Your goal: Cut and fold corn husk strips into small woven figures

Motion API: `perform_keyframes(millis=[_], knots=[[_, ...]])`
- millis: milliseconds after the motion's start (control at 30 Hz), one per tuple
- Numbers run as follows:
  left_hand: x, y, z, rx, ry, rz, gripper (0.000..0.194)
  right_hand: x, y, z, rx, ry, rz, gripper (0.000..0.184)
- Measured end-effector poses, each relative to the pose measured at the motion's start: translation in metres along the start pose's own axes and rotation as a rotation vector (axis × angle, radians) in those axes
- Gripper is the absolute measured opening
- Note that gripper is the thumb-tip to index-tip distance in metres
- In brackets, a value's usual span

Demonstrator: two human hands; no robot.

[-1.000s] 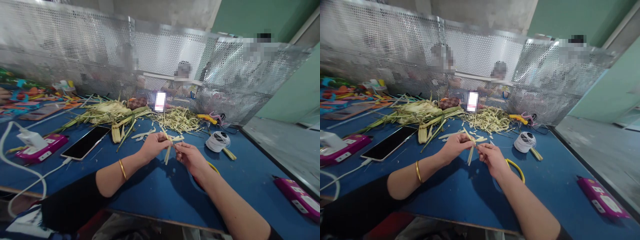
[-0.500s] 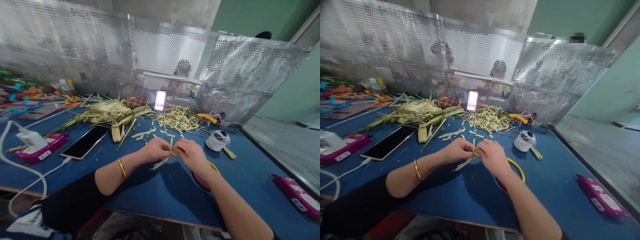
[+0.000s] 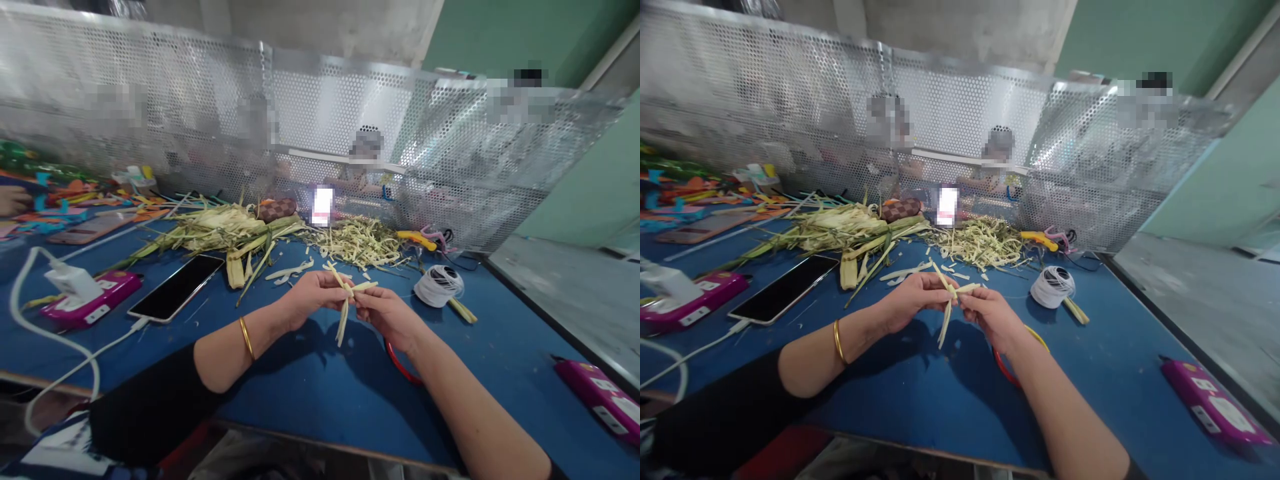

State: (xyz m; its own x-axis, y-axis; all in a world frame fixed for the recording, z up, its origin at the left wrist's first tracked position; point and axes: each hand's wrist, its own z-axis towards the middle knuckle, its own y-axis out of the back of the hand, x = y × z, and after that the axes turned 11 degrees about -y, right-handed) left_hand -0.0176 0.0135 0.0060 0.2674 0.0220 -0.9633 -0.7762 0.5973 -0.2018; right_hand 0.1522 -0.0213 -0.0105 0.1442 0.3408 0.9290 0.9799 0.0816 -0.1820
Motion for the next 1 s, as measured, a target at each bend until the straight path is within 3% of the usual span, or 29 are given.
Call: perform_keyframes(millis=[100, 167, 267, 367, 467, 600, 733, 833, 1000], knots=[[0.000, 0.001, 0.002, -0.072, -0.020, 0.037, 0.021, -0.002, -0.002, -0.001, -0.036, 0.068, -0.055, 0.028], [0.001, 0.001, 0.003, -0.124, -0.036, 0.112, 0.015, -0.004, -0.004, -0.002, -0.136, 0.190, -0.203, 0.023], [0.005, 0.003, 0.005, -0.160, -0.091, 0.268, 0.008, -0.004, -0.005, -0.006, -0.317, 0.471, -0.621, 0.016], [0.010, 0.005, 0.006, -0.139, -0.135, 0.397, 0.009, -0.002, -0.007, -0.012, -0.414, 0.751, -1.084, 0.018], [0.012, 0.005, 0.004, -0.089, -0.098, 0.462, 0.009, 0.002, -0.006, -0.015, -0.424, 0.867, -1.302, 0.021], [0.005, 0.004, 0.000, 0.121, 0.029, 0.357, 0.007, 0.012, 0.001, -0.015, -0.307, 0.757, -1.123, 0.018], [-0.003, 0.003, -0.003, 0.294, 0.126, 0.169, 0.016, 0.018, 0.008, -0.013, -0.090, 0.355, -0.675, 0.019], [-0.004, 0.003, -0.002, 0.256, 0.065, 0.056, 0.024, 0.015, 0.008, -0.010, -0.033, 0.186, -0.380, 0.022], [0.000, 0.002, 0.001, 0.093, -0.025, -0.022, 0.027, 0.005, 0.002, -0.004, -0.022, 0.136, -0.137, 0.022]])
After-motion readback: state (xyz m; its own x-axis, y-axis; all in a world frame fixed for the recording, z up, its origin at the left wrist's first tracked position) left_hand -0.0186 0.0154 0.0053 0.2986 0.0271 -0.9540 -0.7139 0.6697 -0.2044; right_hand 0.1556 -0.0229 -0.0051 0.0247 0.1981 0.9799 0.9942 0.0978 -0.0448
